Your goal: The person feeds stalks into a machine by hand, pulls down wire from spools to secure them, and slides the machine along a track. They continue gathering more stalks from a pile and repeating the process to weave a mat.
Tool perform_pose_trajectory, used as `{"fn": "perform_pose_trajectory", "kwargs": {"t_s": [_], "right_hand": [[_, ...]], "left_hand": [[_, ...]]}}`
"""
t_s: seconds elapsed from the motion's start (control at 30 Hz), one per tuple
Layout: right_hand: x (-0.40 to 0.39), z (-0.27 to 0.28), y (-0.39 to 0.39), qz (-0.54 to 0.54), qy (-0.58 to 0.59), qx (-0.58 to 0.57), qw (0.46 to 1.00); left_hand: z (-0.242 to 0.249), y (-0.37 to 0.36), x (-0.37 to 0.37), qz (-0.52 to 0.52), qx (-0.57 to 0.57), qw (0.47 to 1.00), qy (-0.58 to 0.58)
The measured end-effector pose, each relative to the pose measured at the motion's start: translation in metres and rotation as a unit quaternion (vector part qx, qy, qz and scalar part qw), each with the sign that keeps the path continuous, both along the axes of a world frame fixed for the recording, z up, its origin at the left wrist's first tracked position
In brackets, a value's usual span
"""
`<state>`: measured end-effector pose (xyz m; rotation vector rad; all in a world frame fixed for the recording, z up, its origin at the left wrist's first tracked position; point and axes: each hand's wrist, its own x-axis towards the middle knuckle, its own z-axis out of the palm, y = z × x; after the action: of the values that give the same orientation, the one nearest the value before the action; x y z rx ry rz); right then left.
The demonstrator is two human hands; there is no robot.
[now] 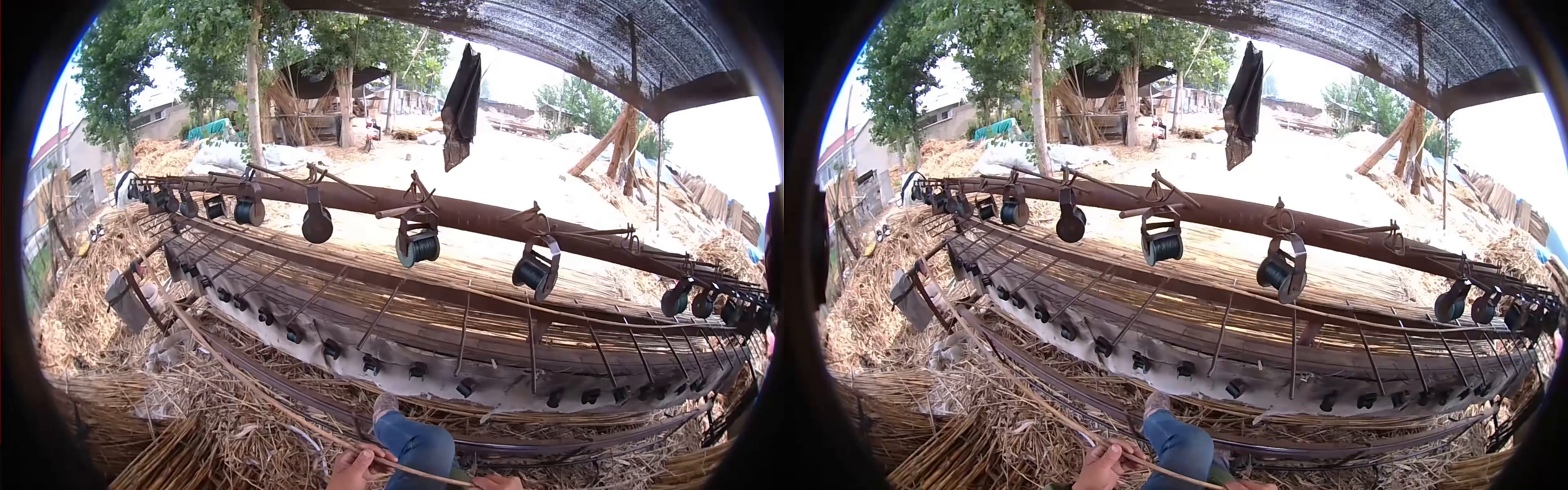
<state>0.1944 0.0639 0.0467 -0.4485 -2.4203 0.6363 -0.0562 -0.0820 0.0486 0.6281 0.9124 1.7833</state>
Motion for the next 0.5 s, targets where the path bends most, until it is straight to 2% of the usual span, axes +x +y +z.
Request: {"fn": "perform_pose_trajectory", "kwargs": {"t_s": [0.03, 0.23, 0.33, 0.5], "right_hand": [[0.002, 0.002, -0.002, -0.005, -0.009, -0.006, 1.000], [0.005, 0.008, 0.001, -0.011, -0.025, 0.011, 1.000], [0.006, -0.008, 0.001, 0.010, 0.006, 0.003, 1.000], [0.000, -0.012, 0.002, 0.046, 0.029, 0.003, 0.999]], "left_hand": [[0.000, 0.001, 0.004, 0.026, -0.023, 0.999, 0.020], [0.008, 0.003, 0.011, 0.029, -0.007, 0.999, 0.035], [0.005, 0.003, 0.006, -0.007, 0.025, 1.000, -0.009], [0.036, -0.008, 0.010, 0.002, -0.007, 0.997, 0.079]]}}
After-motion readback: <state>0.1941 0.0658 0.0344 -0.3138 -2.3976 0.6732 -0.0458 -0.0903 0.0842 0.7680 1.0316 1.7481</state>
